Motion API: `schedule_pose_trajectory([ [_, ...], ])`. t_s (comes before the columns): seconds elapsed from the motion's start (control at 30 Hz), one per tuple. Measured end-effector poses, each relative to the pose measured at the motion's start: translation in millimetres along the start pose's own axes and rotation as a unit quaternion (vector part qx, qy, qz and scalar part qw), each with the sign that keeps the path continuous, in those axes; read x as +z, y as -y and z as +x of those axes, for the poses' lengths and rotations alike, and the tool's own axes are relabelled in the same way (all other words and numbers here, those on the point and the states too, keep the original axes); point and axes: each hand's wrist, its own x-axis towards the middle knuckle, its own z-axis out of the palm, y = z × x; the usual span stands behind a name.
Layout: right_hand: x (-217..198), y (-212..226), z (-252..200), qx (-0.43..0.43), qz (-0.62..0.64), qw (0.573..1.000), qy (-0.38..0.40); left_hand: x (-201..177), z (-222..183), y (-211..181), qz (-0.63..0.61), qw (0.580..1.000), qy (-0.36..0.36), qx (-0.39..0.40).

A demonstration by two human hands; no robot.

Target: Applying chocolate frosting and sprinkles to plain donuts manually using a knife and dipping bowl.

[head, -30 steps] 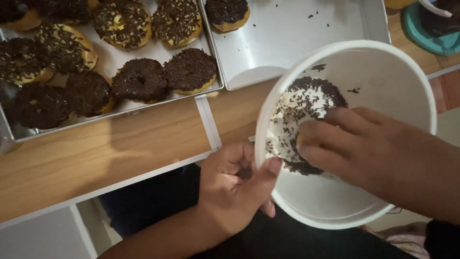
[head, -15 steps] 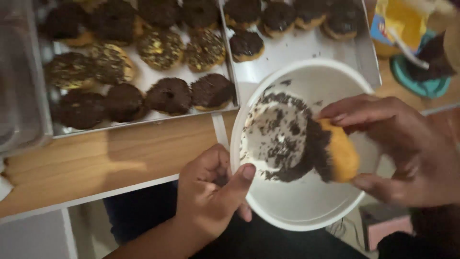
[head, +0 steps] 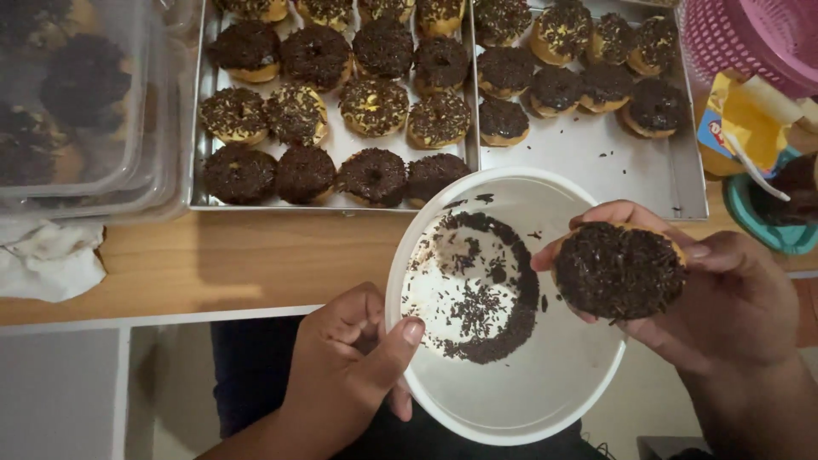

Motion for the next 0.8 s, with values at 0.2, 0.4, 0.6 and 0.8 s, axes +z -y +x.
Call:
schedule_pose_trajectory([
  [0.2, -3.8, 0.9, -7.4, 0.006, 0.047, 0.998, 0.029, -6.9, -4.0, 5.1, 0.003, 1.0, 0.008, 0.011],
  [0.4, -93.6, 12.2, -17.7, -0.103, 0.198, 0.974, -0.029, -47.1, -14.4, 11.7, 0.02, 0.998, -0.052, -0.01],
  [0.6, -158.1, 32.9, 15.8, -0.101, -0.015, 0.993, -0.059, -118.5, -40.3, 42.9, 0.21, 0.931, -0.291, -0.072],
  [0.8, -165.7, 20.1, 71.3, 0.035, -0.174, 0.953, -0.247, -116.8, -46.9, 16.6, 0.093, 0.942, -0.322, -0.026],
])
